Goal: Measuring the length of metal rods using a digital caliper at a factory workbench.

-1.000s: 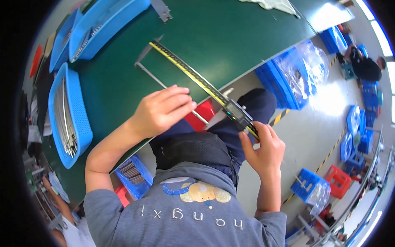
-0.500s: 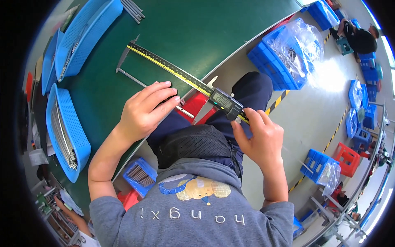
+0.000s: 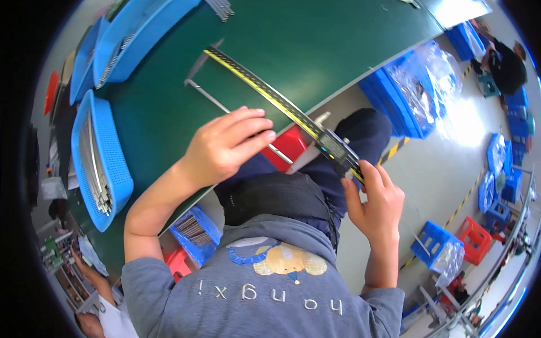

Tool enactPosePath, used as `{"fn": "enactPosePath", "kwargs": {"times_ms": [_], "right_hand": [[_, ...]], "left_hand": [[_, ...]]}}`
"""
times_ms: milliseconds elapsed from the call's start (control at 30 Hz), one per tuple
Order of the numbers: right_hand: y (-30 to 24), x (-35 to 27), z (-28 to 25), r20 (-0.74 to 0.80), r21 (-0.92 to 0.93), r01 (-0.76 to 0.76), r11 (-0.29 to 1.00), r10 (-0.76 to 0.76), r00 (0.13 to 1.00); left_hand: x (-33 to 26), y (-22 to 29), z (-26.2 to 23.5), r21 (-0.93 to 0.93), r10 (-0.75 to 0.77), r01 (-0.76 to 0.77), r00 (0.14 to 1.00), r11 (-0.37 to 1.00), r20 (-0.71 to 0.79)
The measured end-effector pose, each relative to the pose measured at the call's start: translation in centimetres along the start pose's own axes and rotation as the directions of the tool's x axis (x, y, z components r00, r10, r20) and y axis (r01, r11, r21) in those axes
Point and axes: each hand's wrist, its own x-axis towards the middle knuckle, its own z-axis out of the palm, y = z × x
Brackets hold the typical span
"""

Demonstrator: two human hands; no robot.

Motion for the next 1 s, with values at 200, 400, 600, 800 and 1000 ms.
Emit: {"fn": "enactPosePath", "kwargs": {"times_ms": [200,400,600,800,1000], "right_hand": [[-0.1,0.1,0.4,-0.012,0.008,0.012,1.0,-0.012,1.0],[0.4,0.3,0.7,-0.023,-0.003,0.014,1.0,-0.014,1.0],[0.3,0.3,1.0,-0.052,-0.052,0.002,0.999,-0.004,0.999],[0.3,0.4,1.2,-0.035,-0.065,0.011,0.998,-0.013,0.999],[-0.1,0.4,1.0,-0.016,-0.042,-0.004,0.999,0.003,1.0]], "left_hand": [[-0.1,-0.3,-0.1,-0.008,-0.011,0.011,1.0,1.0,0.008],[-0.1,-0.6,0.1,0.015,0.009,-0.01,0.999,1.0,0.032],[-0.2,-0.5,-0.1,0.014,0.011,-0.011,0.999,1.0,0.036],[-0.1,-0.7,-0.5,0.006,0.042,-0.043,0.997,0.999,0.071],[0.2,-0.3,-1.0,-0.075,-0.016,0.025,0.993,0.997,0.12]]}}
